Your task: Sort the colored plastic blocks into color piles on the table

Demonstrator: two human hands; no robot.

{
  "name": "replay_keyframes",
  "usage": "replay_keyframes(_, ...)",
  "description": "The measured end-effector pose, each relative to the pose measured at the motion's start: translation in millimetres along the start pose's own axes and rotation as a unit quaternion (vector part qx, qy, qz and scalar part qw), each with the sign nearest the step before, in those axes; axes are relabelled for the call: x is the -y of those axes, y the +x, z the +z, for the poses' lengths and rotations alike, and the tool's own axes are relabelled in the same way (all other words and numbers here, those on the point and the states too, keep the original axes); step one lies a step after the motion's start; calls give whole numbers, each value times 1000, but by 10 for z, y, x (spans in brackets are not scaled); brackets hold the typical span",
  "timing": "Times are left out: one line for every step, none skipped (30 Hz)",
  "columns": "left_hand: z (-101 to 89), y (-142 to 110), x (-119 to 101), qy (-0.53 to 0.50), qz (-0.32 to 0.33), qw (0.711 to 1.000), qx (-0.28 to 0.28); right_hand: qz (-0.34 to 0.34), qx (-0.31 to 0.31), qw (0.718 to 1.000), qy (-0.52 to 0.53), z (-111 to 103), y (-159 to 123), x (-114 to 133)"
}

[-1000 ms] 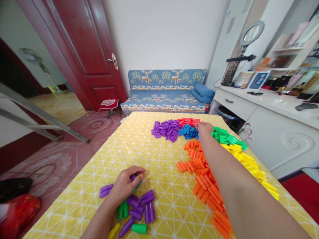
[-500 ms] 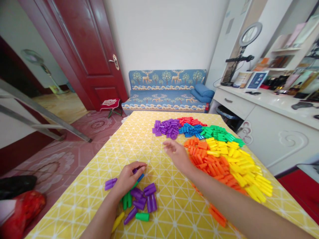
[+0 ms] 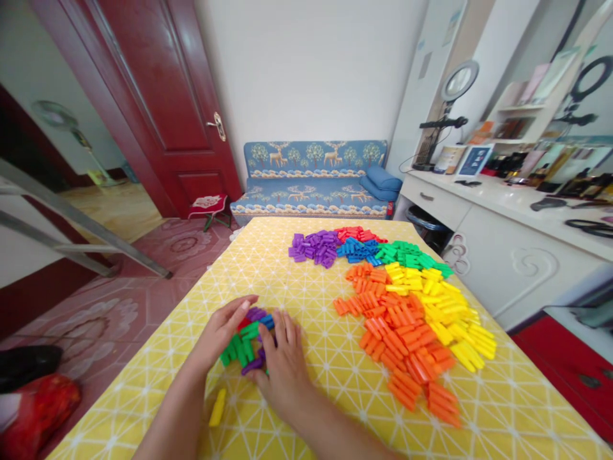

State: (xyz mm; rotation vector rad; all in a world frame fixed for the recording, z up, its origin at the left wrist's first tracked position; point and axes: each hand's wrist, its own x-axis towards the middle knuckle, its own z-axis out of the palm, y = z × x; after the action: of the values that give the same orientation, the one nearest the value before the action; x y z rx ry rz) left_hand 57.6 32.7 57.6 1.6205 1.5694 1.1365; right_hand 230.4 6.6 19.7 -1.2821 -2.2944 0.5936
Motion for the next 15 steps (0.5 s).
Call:
replay_keyframes(-79, -15, 15, 20, 3, 1000, 12, 3, -22, 1000, 9, 11, 56, -29)
replay_keyframes(-150, -35, 37, 36, 8, 999, 31, 7, -45, 999, 25, 24, 106, -68)
replay_keyframes(-205, -59, 66, 47, 15, 997, 56, 14, -70, 996, 49, 36, 150, -114)
replay_keyframes(-239, -85, 101, 57, 22, 995, 82, 19, -94, 992, 81, 47, 187, -165)
replay_keyframes(-250, -110, 138, 70, 28, 992, 101, 23, -118, 986, 119, 55, 219, -217)
replay_keyframes(-239, -130, 174, 88, 30, 989, 111, 24, -141, 977, 161, 62, 245, -267)
replay_keyframes(-207, -143, 207, 112, 27, 987, 111, 26, -160, 965, 205, 66, 265, -313)
replay_keyframes(-161, -147, 235, 138, 20, 985, 104, 26, -173, 952, 250, 69, 281, -353)
replay_keyframes(-106, -140, 254, 161, 12, 982, 94, 26, -177, 938, 297, 73, 294, -384)
replay_keyframes(-51, -124, 266, 178, 8, 981, 83, 25, -173, 921, 348, 79, 303, -407)
replay_keyframes(-2, -100, 271, 187, 10, 980, 74, 24, -160, 901, 402, 87, 311, -420)
replay_keyframes(37, -71, 269, 191, 17, 979, 66, 23, -141, 880, 453, 97, 317, -425)
replay_keyframes(62, -40, 264, 194, 28, 979, 58, 22, -120, 859, 497, 107, 322, -423)
replay_keyframes(75, -10, 256, 199, 38, 978, 51, 22, -101, 842, 529, 118, 327, -416)
replay_keyframes(75, 17, 248, 206, 43, 977, 43, 24, -89, 833, 546, 127, 332, -406)
